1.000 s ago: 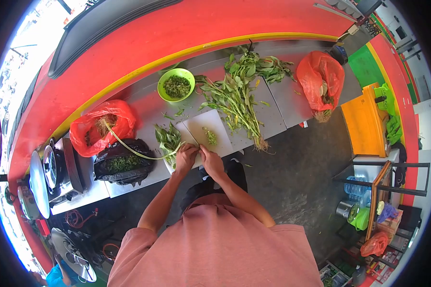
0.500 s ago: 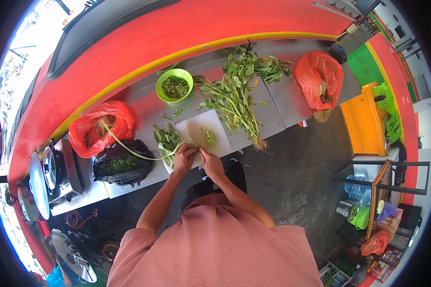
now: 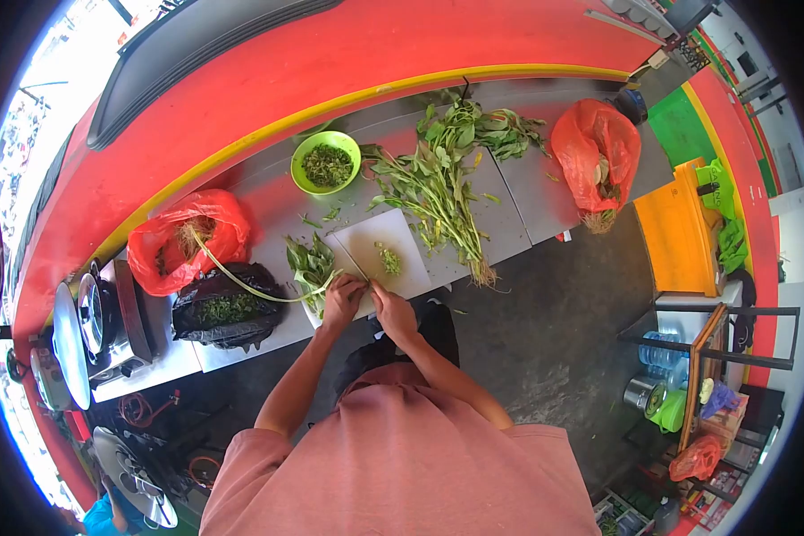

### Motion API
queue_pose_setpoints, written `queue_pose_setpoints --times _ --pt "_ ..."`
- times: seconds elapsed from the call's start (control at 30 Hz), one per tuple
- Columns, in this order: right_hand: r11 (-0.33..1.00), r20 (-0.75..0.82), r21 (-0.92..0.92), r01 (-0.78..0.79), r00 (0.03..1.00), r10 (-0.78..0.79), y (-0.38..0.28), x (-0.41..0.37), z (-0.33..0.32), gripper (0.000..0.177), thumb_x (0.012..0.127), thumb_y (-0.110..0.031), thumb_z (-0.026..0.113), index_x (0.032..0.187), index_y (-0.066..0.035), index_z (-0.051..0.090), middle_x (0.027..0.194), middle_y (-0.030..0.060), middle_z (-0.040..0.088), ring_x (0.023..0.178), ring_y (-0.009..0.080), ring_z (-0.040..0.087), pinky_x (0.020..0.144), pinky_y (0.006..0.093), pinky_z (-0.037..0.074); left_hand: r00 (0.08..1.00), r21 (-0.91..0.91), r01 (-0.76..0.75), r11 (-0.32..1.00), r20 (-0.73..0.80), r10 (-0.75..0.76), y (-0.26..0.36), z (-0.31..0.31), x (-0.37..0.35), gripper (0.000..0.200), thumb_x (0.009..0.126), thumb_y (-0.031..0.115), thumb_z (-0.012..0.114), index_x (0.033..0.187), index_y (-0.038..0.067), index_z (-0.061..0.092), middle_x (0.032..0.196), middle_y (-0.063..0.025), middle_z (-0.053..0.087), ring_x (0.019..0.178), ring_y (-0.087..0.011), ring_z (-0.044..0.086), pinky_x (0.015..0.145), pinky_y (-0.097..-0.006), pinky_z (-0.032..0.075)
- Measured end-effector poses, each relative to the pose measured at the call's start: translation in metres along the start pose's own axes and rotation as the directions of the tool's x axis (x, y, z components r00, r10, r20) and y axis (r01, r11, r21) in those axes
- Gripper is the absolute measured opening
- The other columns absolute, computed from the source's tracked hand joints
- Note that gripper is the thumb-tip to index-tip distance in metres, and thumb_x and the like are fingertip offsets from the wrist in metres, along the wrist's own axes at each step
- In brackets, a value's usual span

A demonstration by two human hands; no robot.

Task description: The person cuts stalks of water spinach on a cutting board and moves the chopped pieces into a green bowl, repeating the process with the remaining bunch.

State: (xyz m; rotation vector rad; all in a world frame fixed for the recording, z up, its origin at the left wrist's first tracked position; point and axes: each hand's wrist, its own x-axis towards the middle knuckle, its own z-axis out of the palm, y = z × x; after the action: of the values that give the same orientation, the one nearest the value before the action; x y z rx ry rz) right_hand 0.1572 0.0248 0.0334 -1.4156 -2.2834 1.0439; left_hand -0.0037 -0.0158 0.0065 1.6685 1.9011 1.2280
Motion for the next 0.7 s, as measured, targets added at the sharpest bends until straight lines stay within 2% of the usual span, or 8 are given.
queue_pose_setpoints --times 0.2,0.27,0.37,0.57,0.7 --pt "0.999 -0.044 0.042 0.015 0.999 -0.013 0.003 -0.001 0.003 0.033 0.102 -0.03 0.054 0.13 -0.014 0.065 0.089 0.0248 0.071 0.083 0.0435 0.069 0.069 0.0516 0.056 0.999 -0.036 0.026 0.999 -0.022 -0.027 0.002 -0.001 0.0 0.015 0.076 0.0 0.076 0.091 0.004 0.077 0.09 -0.0111 0.07 0.085 -0.0323 0.066 0.076 -0.0415 0.053" --pt "0.997 -0.04 0.082 0.014 0.999 -0.011 0.009 -0.009 0.004 0.036 0.103 -0.034 0.052 0.133 -0.017 0.062 0.09 0.0242 0.071 0.081 0.0443 0.069 0.069 0.0531 0.056 0.999 -0.051 0.03 0.998 -0.033 -0.031 0.001 0.001 -0.001 0.016 0.076 0.0 0.076 0.091 0.004 0.077 0.091 -0.0113 0.071 0.085 -0.0324 0.066 0.076 -0.0415 0.053" --pt "1.0 -0.01 0.016 -0.018 1.0 0.019 0.004 -0.011 -0.001 0.033 0.102 -0.03 0.055 0.129 -0.013 0.065 0.088 0.0242 0.071 0.081 0.0434 0.069 0.067 0.0514 0.056 0.999 -0.044 0.028 0.999 -0.017 -0.029 0.004 -0.002 -0.001 0.015 0.076 0.0 0.076 0.09 0.003 0.076 0.09 -0.012 0.07 0.085 -0.0326 0.066 0.076 -0.0415 0.053" --pt "0.999 -0.048 0.031 0.02 0.999 -0.018 -0.003 0.006 0.003 0.033 0.102 -0.03 0.055 0.129 -0.014 0.065 0.088 0.024 0.071 0.08 0.0432 0.069 0.066 0.0514 0.056 0.999 0.002 -0.051 0.999 0.019 0.051 0.0 -0.005 0.001 0.015 0.076 0.0 0.075 0.091 0.003 0.076 0.089 -0.0125 0.069 0.085 -0.0329 0.066 0.076 -0.0419 0.053" --pt "0.999 -0.058 0.033 0.036 0.998 -0.034 0.004 -0.006 0.005 0.033 0.102 -0.03 0.055 0.13 -0.015 0.064 0.088 0.024 0.071 0.079 0.0433 0.069 0.066 0.0516 0.056 0.999 -0.072 0.035 0.997 0.033 -0.032 0.001 -0.006 0.0 0.015 0.077 -0.001 0.075 0.091 0.002 0.075 0.089 -0.0124 0.068 0.086 -0.0328 0.066 0.077 -0.0424 0.053"
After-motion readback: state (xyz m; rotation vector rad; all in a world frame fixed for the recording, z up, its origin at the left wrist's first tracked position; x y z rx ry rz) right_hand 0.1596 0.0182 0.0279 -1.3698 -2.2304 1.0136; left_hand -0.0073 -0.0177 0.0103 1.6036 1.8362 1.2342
